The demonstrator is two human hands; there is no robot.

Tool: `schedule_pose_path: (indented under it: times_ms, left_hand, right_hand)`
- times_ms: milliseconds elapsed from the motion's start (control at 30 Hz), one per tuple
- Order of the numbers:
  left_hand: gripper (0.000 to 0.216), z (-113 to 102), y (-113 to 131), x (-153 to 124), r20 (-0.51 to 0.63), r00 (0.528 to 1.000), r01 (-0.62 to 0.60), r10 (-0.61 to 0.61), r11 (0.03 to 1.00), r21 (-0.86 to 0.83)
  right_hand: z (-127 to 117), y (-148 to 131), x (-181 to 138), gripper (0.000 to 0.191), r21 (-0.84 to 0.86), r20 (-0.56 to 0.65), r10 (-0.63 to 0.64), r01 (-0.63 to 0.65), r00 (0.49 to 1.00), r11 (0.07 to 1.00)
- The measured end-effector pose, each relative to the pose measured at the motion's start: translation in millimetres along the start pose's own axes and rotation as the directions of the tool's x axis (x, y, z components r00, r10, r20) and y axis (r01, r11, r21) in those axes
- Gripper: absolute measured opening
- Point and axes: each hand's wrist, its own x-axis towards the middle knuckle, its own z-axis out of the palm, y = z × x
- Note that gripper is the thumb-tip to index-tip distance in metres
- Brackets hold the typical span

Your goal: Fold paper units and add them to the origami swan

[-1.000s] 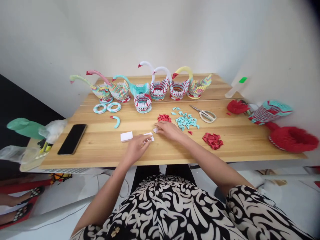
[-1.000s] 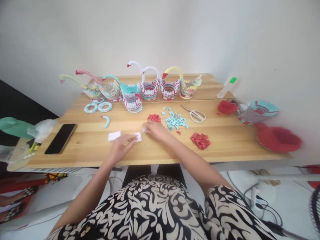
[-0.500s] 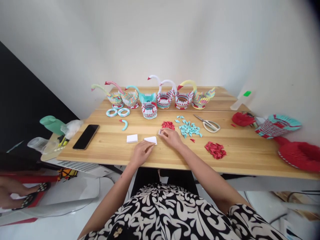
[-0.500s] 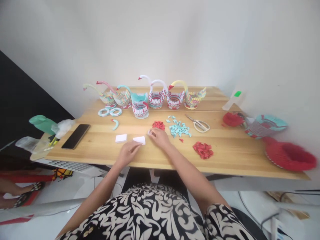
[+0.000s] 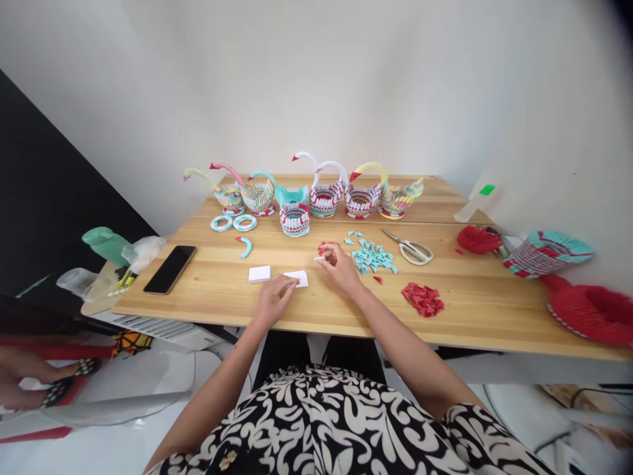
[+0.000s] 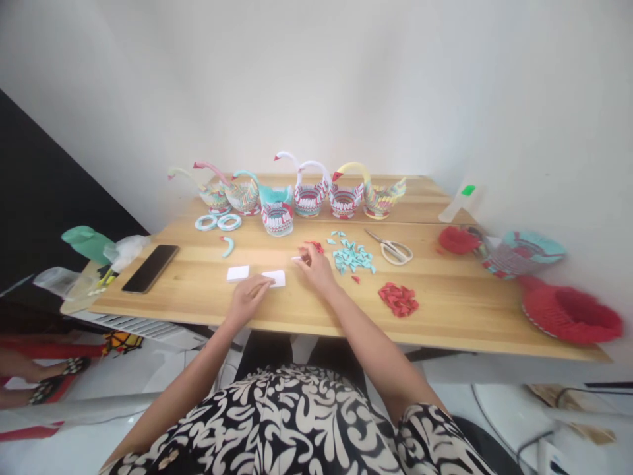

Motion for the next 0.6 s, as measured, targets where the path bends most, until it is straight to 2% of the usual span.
schedule_pose_path:
  times_ms: [133,200,300,400,600]
  left_hand:
    - [0.024,3,1,27,-0.018,0.998,0.056,-0.056,0.998,-0.010]
    - [0.022,7,1,47,-0.010,0.997,0.081,-0.082,0.996,-0.023]
    - [0.021,13,3,78,0.080,0.994,0.073,-0.067,0.995,-0.067]
    - [0.023,17,5,105,0.158,0.987,0.031,-0.016,0.995,-0.094]
    - [0.025,28,8,136,0.092,0.995,-0.022,0.031,0.995,-0.096]
  right_hand:
    - [-4,-10,1,0.045,0.173,0.005,0.023,-0.023,1.000,0.985]
    - [-8,-17,2,0.047,0.190,0.007,0.010,-0.011,1.000,0.982]
    - [-17,-28,6,0.047,0.144,0.023,-0.041,0.037,0.999,0.989]
    - [-27,-36,13,0.043,0.150,0.035,-0.035,0.030,0.999,0.988]
    - [-38,-38,32,0.036,0.273,-0.072,0.073,-0.050,0.995,0.961]
